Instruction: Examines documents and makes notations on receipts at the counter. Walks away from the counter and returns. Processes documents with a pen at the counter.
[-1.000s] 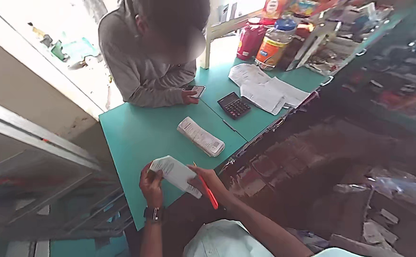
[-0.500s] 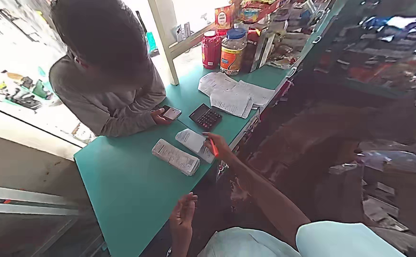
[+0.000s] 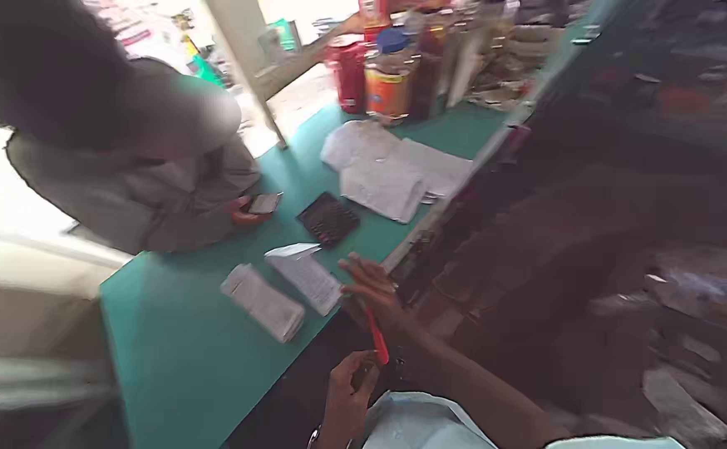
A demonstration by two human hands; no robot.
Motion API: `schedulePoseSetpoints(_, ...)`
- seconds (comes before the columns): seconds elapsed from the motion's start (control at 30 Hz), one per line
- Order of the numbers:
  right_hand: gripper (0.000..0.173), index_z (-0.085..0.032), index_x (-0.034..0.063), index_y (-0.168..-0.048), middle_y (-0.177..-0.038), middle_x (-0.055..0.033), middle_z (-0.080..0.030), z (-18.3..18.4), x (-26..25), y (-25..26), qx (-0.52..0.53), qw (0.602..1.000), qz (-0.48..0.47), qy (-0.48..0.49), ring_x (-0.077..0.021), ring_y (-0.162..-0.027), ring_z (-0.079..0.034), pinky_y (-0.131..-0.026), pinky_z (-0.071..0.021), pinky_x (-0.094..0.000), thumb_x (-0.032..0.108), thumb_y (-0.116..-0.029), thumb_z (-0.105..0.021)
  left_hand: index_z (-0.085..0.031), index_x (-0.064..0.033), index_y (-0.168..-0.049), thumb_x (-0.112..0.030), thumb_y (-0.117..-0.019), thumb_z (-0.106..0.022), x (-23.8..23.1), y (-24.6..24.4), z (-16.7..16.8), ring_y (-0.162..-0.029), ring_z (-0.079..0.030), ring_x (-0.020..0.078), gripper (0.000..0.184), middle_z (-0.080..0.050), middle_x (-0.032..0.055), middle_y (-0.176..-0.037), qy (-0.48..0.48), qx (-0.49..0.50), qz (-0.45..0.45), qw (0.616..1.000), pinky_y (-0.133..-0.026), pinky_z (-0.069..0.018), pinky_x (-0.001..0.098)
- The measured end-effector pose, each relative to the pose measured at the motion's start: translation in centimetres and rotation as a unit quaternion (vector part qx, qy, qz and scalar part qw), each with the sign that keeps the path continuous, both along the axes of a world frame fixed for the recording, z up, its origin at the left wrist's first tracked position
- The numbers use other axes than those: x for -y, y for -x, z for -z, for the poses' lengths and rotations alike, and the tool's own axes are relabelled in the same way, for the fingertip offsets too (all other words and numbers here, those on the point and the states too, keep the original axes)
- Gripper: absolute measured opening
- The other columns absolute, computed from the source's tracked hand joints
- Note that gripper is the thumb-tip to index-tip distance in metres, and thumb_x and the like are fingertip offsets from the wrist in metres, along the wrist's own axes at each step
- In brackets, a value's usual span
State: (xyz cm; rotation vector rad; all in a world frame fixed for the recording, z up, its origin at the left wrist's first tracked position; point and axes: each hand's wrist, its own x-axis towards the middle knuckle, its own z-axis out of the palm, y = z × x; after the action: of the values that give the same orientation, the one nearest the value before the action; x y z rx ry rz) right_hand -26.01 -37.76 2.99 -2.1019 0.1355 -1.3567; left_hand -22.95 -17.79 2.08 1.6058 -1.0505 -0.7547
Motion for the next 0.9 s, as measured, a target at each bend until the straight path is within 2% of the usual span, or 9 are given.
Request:
schedulePoseSetpoints(0.17,0.029,-0.067,0.0063,-0.129,-0.146,-0.0168,-0.057,5.0,0.9,9.8,-0.140,0.981,0.017,-0.134,-0.0292,-0.138,-0.053,-0.115,-0.0433,-0.0443,0.018,-0.1040,-0.058,-0.062,0.0095,-0.120,-0.008,-0.1016,-0.053,6.0,1.2,0.7,-0.096,-0.071,0.0056,0.027,-0.074,0.0063,-0.105,-0.093,-0.075,0.125,0.985,-0.091,-0.0594,0.0291)
schedulePoseSetpoints(0.3,0.078,-0.037,-0.0021,-0.153,-0.162,-0.0279,-0.030,7.1,2.2,18.1,-0.227,0.923,0.179,-0.252,-0.0370,-0.145,-0.043,-0.112,-0.0469,-0.0445,-0.004,-0.0818,-0.070,-0.046,0.0113,-0.141,-0.021,-0.1082,-0.034,14.2,3.0,4.2,-0.122,-0.060,0.0100,0.047,-0.063,0.0168,-0.133,-0.160,-0.112,0.286,0.938,-0.108,-0.0484,0.0304)
schedulePoseSetpoints(0.43,0.096,-0.028,0.0017,-0.159,-0.168,-0.0243,-0.018,7.6,5.1,24.1,-0.219,0.858,0.272,-0.378,-0.0369,-0.141,-0.048,-0.105,-0.0516,-0.0467,-0.010,-0.0741,-0.072,-0.062,0.0046,-0.124,-0.023,-0.1063,-0.044,23.1,9.5,5.7,-0.093,-0.066,0.0122,0.038,-0.070,0.0105,-0.100,-0.249,-0.016,0.430,0.868,-0.089,-0.0554,0.0365)
schedulePoseSetpoints(0.5,0.085,-0.031,0.0042,-0.159,-0.165,-0.0164,-0.031,7.9,7.9,27.0,-0.141,0.841,0.254,-0.456,-0.0291,-0.142,-0.047,-0.110,-0.0484,-0.0443,-0.012,-0.0823,-0.062,-0.067,0.0048,-0.105,-0.019,-0.1056,-0.042,27.8,12.0,6.5,-0.070,-0.059,0.0102,0.034,-0.061,0.0044,-0.075,-0.240,0.025,0.467,0.851,-0.071,-0.0531,0.0335)
schedulePoseSetpoints(0.57,0.060,-0.042,0.0039,-0.154,-0.143,-0.0133,-0.059,8.4,11.3,29.9,-0.008,0.811,0.226,-0.540,-0.0192,-0.117,-0.065,-0.098,-0.0557,-0.0371,-0.004,-0.0957,-0.056,-0.064,0.0058,-0.103,-0.019,-0.1052,-0.042,32.5,14.3,8.5,-0.062,-0.055,0.0110,0.034,-0.056,0.0033,-0.069,-0.248,0.012,0.476,0.844,-0.064,-0.0520,0.0335)
schedulePoseSetpoints(0.63,0.042,-0.055,0.0003,-0.143,-0.118,-0.0123,-0.071,9.7,15.5,32.8,0.077,0.791,0.239,-0.558,-0.0135,-0.100,-0.069,-0.091,-0.0570,-0.0312,0.000,-0.1009,-0.055,-0.064,0.0048,-0.105,-0.019,-0.1043,-0.043,37.5,17.4,10.4,-0.057,-0.052,0.0069,0.032,-0.054,-0.0002,-0.068,-0.244,-0.005,0.482,0.841,-0.058,-0.0504,0.0289)
schedulePoseSetpoints(0.77,0.032,-0.067,-0.0056,-0.123,-0.103,-0.0104,-0.074,11.2,25.4,41.6,0.214,0.708,0.414,-0.531,-0.0138,-0.084,-0.070,-0.081,-0.0606,-0.0339,-0.007,-0.0929,-0.058,-0.068,0.0031,-0.100,-0.023,-0.1047,-0.044,49.2,27.0,10.9,-0.068,-0.057,0.0111,0.035,-0.059,0.0039,-0.074,-0.225,0.087,0.545,0.803,-0.069,-0.0512,0.0354)
schedulePoseSetpoints(0.83,0.026,-0.066,-0.0078,-0.118,-0.097,-0.0116,-0.073,10.6,29.3,50.9,0.264,0.604,0.592,-0.463,-0.0161,-0.081,-0.070,-0.076,-0.0614,-0.0357,-0.007,-0.0929,-0.058,-0.067,-0.0030,-0.088,-0.027,-0.1041,-0.046,53.9,31.1,11.6,-0.065,-0.057,0.0150,0.036,-0.057,0.0034,-0.069,-0.236,0.106,0.597,0.759,-0.066,-0.0508,0.0403)
schedulePoseSetpoints(0.9,0.032,-0.056,-0.0024,-0.132,-0.099,-0.0106,-0.069,9.1,30.6,62.4,0.288,0.506,0.691,-0.428,-0.0173,-0.084,-0.068,-0.079,-0.0596,-0.0378,0.001,-0.1005,-0.053,-0.063,-0.0087,-0.081,-0.028,-0.1022,-0.049,57.7,33.9,12.4,-0.053,-0.050,0.0085,0.033,-0.050,-0.0036,-0.060,-0.257,0.035,0.617,0.743,-0.054,-0.0464,0.0305)
